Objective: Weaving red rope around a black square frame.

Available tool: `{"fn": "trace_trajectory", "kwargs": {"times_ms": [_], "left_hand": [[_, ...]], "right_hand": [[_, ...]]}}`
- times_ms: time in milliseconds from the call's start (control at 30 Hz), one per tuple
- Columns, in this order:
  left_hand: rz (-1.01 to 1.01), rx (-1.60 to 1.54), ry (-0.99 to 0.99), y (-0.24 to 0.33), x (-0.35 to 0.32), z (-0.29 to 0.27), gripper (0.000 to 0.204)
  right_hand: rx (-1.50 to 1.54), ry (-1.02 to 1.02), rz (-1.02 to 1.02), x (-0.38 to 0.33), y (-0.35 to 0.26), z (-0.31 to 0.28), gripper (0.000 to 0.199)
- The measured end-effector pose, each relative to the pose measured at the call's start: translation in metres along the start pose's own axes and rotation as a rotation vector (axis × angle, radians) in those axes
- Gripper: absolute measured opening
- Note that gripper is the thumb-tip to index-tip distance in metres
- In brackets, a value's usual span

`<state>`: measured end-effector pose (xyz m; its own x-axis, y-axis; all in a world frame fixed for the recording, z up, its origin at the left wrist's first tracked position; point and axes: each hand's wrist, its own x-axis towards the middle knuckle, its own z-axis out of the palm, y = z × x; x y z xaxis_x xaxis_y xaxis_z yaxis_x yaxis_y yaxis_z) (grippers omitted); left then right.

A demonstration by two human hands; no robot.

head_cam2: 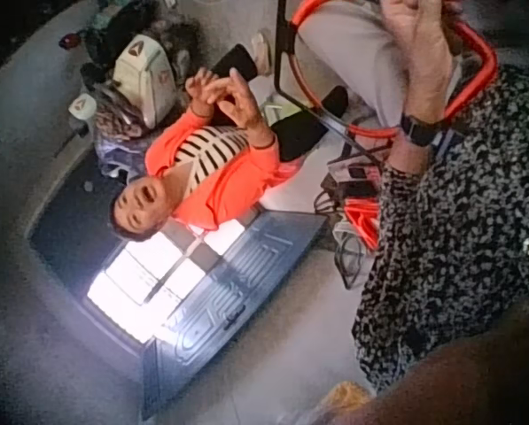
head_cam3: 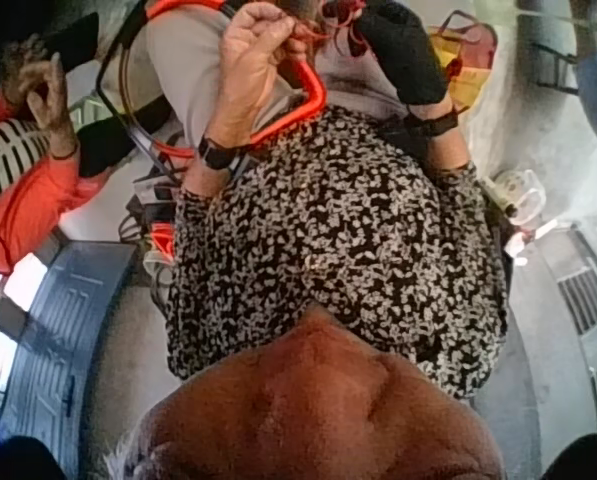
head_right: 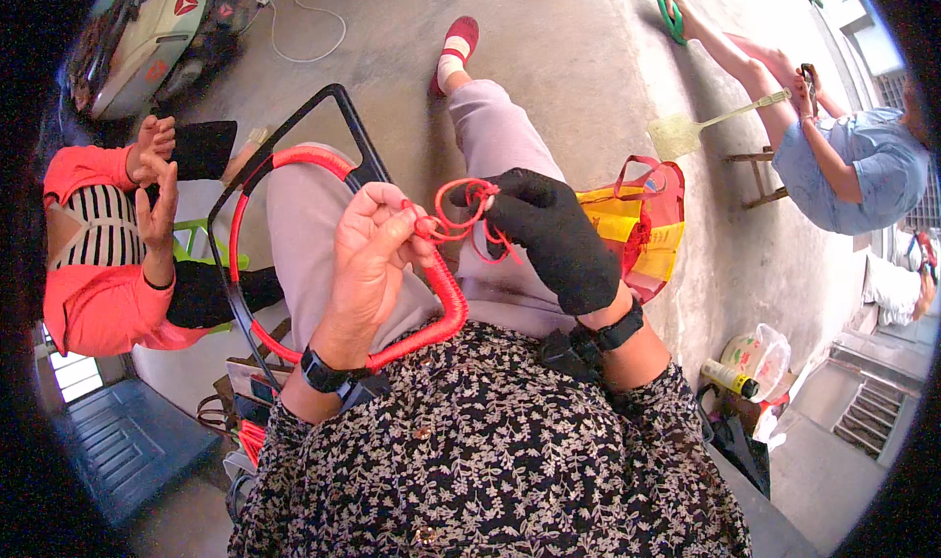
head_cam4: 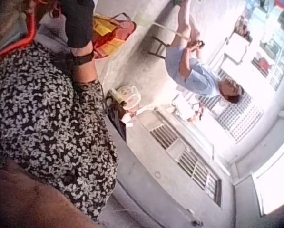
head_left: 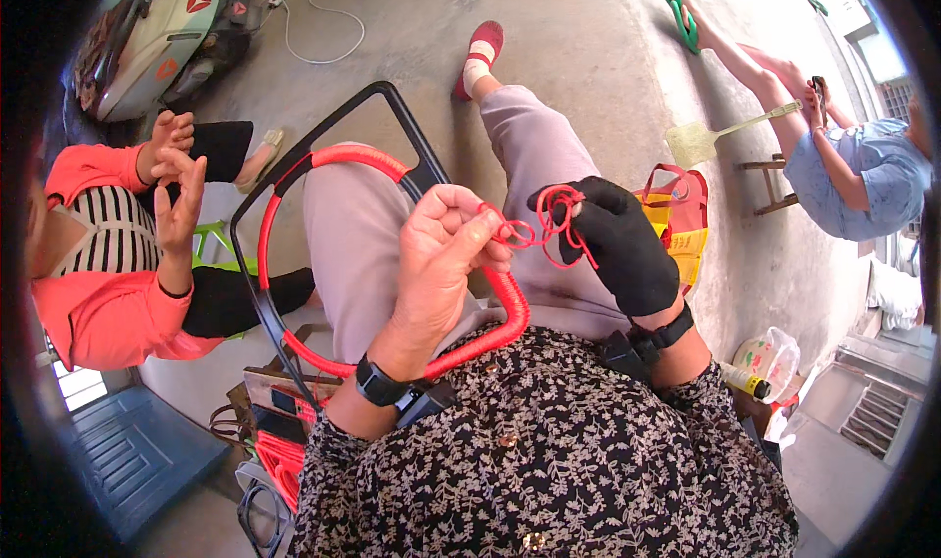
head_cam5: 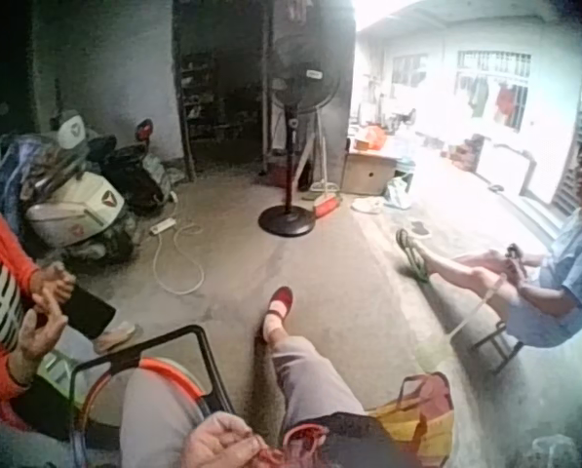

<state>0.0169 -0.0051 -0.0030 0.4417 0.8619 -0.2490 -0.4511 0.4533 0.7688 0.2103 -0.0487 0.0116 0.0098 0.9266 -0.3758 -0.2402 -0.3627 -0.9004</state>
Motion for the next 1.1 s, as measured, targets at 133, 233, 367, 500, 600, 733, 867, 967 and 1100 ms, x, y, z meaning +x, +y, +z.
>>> {"fn": "trace_trajectory", "kwargs": {"times_ms": [133,233,367,500,600,733,867,967,1100], "left_hand": [[0.059,0.096,0.011,-0.002,0.001,0.001,0.014],[0.084,0.128,0.024,-0.002,0.002,0.002,0.014],[0.125,0.208,0.042,0.001,0.002,0.002,0.014],[0.042,0.222,0.015,0.002,0.000,0.002,0.016],[0.058,0.191,-0.004,0.000,0.000,0.002,0.018],[0.000,0.160,-0.014,0.001,0.002,0.001,0.013],[0.003,0.256,-0.031,-0.001,0.003,0.002,0.019],[0.010,0.397,-0.032,-0.002,0.001,0.002,0.015],[0.057,0.337,-0.009,0.001,0.003,-0.001,0.013]], "right_hand": [[0.023,0.010,-0.017,-0.001,0.001,-0.002,0.017],[-0.036,-0.038,-0.059,-0.004,0.003,0.002,0.015],[-0.029,-0.067,-0.081,-0.003,0.005,0.006,0.014],[-0.002,0.043,0.008,0.005,0.009,0.004,0.017],[-0.010,0.049,0.039,0.007,0.012,0.004,0.020],[0.075,0.028,0.044,0.009,0.013,0.009,0.019],[0.047,-0.024,0.005,0.009,0.010,0.015,0.019],[0.020,-0.038,-0.007,0.009,0.006,0.015,0.019],[-0.113,-0.036,0.005,0.008,0.003,0.014,0.017]]}}
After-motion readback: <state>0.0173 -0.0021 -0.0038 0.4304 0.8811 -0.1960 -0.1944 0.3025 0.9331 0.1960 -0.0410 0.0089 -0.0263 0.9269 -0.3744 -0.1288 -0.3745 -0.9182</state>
